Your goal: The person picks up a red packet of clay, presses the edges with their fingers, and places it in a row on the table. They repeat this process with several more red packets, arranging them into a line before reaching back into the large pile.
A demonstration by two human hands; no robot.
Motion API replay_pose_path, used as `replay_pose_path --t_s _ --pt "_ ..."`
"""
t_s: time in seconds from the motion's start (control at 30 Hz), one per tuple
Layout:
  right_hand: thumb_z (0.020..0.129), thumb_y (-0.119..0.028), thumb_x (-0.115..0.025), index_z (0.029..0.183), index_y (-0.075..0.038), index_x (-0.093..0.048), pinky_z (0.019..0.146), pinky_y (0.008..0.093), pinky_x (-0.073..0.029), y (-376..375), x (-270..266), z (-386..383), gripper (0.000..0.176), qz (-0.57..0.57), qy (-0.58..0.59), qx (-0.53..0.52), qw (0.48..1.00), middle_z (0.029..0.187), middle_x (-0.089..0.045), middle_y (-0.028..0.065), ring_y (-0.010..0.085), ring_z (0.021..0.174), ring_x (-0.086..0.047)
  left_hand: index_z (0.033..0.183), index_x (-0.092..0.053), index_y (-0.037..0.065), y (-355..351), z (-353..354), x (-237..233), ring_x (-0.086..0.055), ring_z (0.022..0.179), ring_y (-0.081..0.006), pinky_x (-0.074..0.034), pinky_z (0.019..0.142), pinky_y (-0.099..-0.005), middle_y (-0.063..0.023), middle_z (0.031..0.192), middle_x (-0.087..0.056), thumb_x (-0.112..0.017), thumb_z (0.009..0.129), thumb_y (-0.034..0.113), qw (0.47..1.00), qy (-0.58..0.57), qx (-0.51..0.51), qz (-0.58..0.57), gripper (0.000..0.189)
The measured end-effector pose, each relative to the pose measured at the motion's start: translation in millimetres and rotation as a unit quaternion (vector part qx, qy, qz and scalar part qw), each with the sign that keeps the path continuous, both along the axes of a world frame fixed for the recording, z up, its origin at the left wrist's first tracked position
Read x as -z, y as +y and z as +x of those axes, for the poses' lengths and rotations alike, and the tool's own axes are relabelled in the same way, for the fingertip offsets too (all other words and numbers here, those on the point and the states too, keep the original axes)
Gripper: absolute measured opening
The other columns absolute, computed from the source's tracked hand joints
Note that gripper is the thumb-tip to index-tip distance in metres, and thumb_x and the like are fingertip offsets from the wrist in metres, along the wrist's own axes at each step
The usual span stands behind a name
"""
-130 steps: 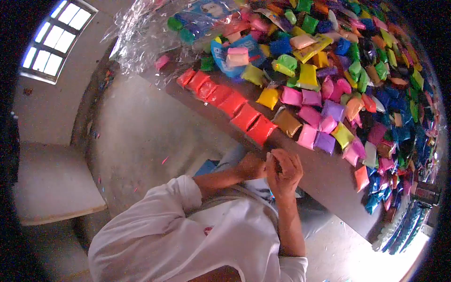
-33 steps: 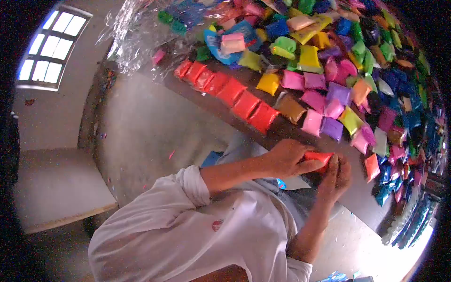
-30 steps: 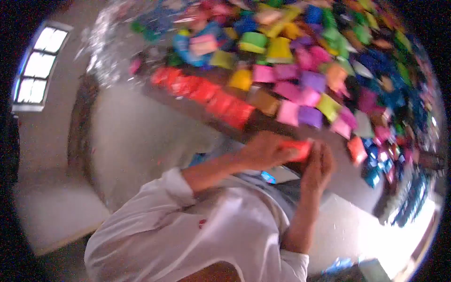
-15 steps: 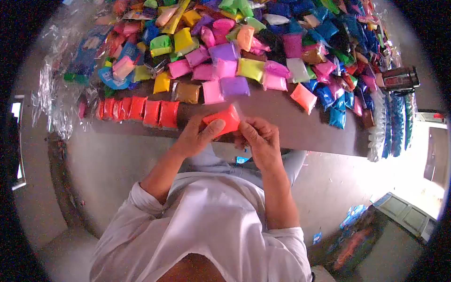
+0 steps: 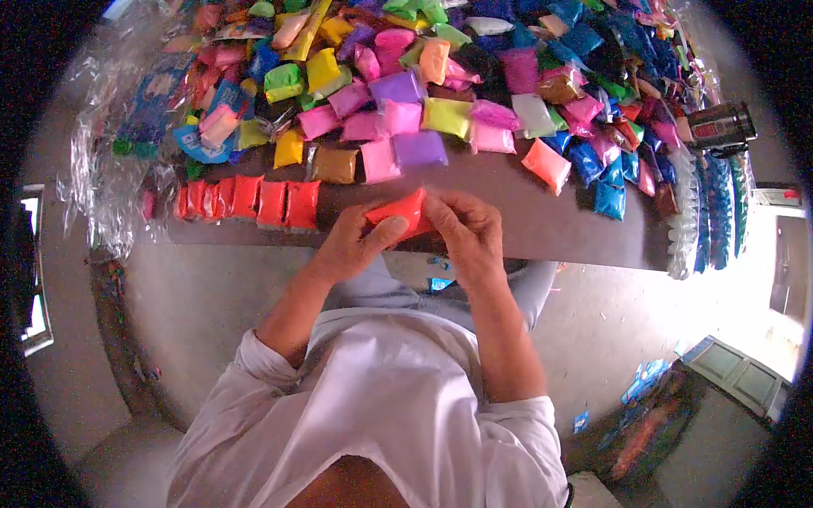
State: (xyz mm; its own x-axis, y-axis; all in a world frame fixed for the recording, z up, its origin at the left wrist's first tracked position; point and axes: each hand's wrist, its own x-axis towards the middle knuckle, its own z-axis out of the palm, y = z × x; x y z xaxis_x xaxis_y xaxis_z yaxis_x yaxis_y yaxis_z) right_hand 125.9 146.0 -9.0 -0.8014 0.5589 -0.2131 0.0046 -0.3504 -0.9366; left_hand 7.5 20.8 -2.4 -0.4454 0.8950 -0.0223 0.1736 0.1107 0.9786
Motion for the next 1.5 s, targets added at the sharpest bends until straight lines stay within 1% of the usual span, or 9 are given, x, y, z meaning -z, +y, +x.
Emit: replay_pose_path --t_s 0.2,0.5,0.6,0.7,0.8,0.87,0.97,1.37,1.5 --pt "0.086 -0.015 -0.059 0.091 0.002 -0.062 0.064 0.0191 -0.043 5.0 -2.9 -3.6 0.018 0.018 0.01 0.015 1.0 0.079 -0.06 -0.0007 0.0059 0.071 -0.053 0.099 -0.059 0.0 -2.0 -1.1 13.4 -0.06 0.072 -0.0266 -0.046 0.067 -0.0352 -0.0149 0.079 -0.062 -0.052 0.086 0.044 0.999 0.045 -0.017 0.018 0.047" --pt "0.087 -0.016 -0.058 0.09 0.001 -0.061 0.061 0.0189 -0.041 6.2 6.3 -1.1 0.017 0.058 0.015 -0.008 0.998 0.077 -0.058 -0.002 0.0041 0.069 -0.05 0.094 -0.06 0.0 -3.5 -2.1 9.1 -0.053 0.063 -0.0159 -0.043 0.059 -0.0304 -0.0096 0.07 -0.058 -0.058 0.082 0.046 1.0 0.013 0.009 -0.01 0.048" --pt "0.087 -0.015 -0.059 0.091 0.001 -0.06 0.061 0.0184 -0.041 4.3 4.2 0.2 0.016 0.042 0.039 -0.005 0.998 0.076 -0.056 -0.0029 0.0036 0.068 -0.049 0.095 -0.06 0.0 -4.7 -1.1 8.5 -0.051 0.063 -0.0152 -0.043 0.059 -0.0298 -0.0083 0.069 -0.057 -0.058 0.082 0.046 0.997 -0.039 0.033 -0.063 0.048" --pt "0.087 -0.014 -0.058 0.091 0.0 -0.06 0.061 0.018 -0.04 4.0 5.7 0.8 0.014 0.067 0.034 0.004 0.997 0.076 -0.055 -0.0035 0.0037 0.068 -0.048 0.094 -0.06 0.001 -2.4 3.9 12.7 -0.049 0.062 -0.0135 -0.042 0.058 -0.0302 -0.0068 0.068 -0.056 -0.055 0.085 0.044 0.991 -0.135 -0.014 0.014 0.044" --pt "0.087 -0.013 -0.058 0.091 0.0 -0.06 0.061 0.0178 -0.04 2.8 5.9 2.4 0.013 0.108 0.012 0.033 0.994 0.076 -0.055 -0.0036 0.0037 0.068 -0.047 0.094 -0.059 0.003 0.6 2.8 6.4 -0.054 0.062 -0.0203 -0.043 0.059 -0.0332 -0.0101 0.07 -0.057 -0.05 0.089 0.039 0.998 -0.065 -0.005 0.004 0.037" --pt "0.087 -0.013 -0.058 0.091 -0.001 -0.06 0.061 0.0178 -0.04 0.0 5.2 2.8 0.013 0.131 0.002 0.054 0.99 0.076 -0.055 -0.0036 0.0037 0.068 -0.047 0.097 -0.057 0.004 3.4 5.7 3.8 -0.057 0.068 -0.0333 -0.044 0.061 -0.0376 -0.016 0.074 -0.058 -0.043 0.092 0.033 0.994 0.102 -0.037 0.008 0.032" --pt "0.087 -0.012 -0.058 0.091 0.0 -0.06 0.061 0.018 -0.04 -5.1 6.1 1.6 0.013 0.108 0.015 0.092 0.99 0.076 -0.054 -0.0038 0.0037 0.068 -0.047 0.1 -0.056 0.005 4.1 11.9 2.2 -0.054 0.076 -0.0416 -0.043 0.063 -0.0421 -0.0206 0.078 -0.057 -0.041 0.092 0.031 0.986 0.145 -0.082 0.014 0.031" --pt "0.086 -0.01 -0.058 0.089 0.002 -0.061 0.061 0.0179 -0.039 -10.9 16.2 0.2 0.012 0.16 0.032 0.162 0.973 0.076 -0.054 -0.0034 0.0044 0.068 -0.046 0.089 -0.055 0.002 8.4 10.2 13.1 -0.053 0.072 -0.0421 -0.04 0.059 -0.0464 -0.0216 0.072 -0.055 -0.036 0.094 0.03 0.986 0.144 -0.077 0.036 0.033" --pt "0.087 -0.009 -0.057 0.092 0.003 -0.059 0.06 0.019 -0.041 -4.2 10.9 2.2 0.013 0.085 0.027 0.115 0.989 0.075 -0.055 -0.0021 0.0059 0.067 -0.048 0.08 -0.054 0.002 6.9 10.7 17.3 -0.052 0.064 -0.0405 -0.039 0.057 -0.0447 -0.0207 0.065 -0.052 -0.034 0.095 0.032 0.985 0.142 -0.092 0.042 0.039"
